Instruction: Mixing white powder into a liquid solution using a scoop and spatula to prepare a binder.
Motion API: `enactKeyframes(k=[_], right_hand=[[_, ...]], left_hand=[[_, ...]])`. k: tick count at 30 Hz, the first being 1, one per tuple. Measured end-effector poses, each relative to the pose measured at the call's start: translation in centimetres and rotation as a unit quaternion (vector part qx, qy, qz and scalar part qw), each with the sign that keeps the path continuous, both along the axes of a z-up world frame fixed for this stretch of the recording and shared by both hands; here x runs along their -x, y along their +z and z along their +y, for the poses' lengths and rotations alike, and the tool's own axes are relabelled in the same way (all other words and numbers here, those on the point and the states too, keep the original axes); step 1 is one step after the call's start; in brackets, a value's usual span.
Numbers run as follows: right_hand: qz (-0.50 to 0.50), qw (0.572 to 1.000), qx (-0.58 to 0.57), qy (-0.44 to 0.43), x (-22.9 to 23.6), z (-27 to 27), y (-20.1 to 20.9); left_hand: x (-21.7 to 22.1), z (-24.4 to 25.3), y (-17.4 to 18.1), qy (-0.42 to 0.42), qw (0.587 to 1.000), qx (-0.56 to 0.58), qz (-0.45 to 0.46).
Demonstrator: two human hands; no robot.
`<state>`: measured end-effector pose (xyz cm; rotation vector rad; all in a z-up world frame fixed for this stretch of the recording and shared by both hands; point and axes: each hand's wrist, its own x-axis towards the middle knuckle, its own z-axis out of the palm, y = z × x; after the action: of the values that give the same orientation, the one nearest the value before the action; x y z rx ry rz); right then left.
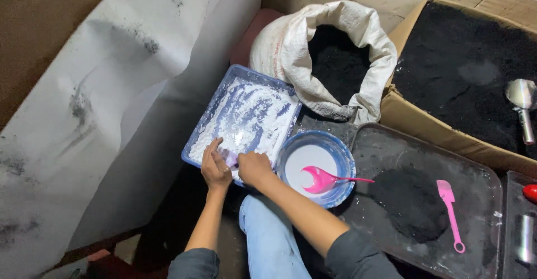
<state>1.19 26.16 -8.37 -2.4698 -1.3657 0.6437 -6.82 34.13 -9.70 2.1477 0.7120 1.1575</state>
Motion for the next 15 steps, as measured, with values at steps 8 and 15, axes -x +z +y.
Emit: enactKeyframes(k=[8, 15], right_hand=[[0.104, 0.99, -0.079, -0.058, 0.1, -0.3, 2.1], [-0.045, 0.995, -0.08, -0.042, -0.6, 0.0, 1.3]], left_hand=[[-0.3, -0.3, 0.3, 0.025, 0.998, 0.007, -0.05], [-0.6, 0.0, -0.2, 0.109, 0.984, -0.011, -0.139]])
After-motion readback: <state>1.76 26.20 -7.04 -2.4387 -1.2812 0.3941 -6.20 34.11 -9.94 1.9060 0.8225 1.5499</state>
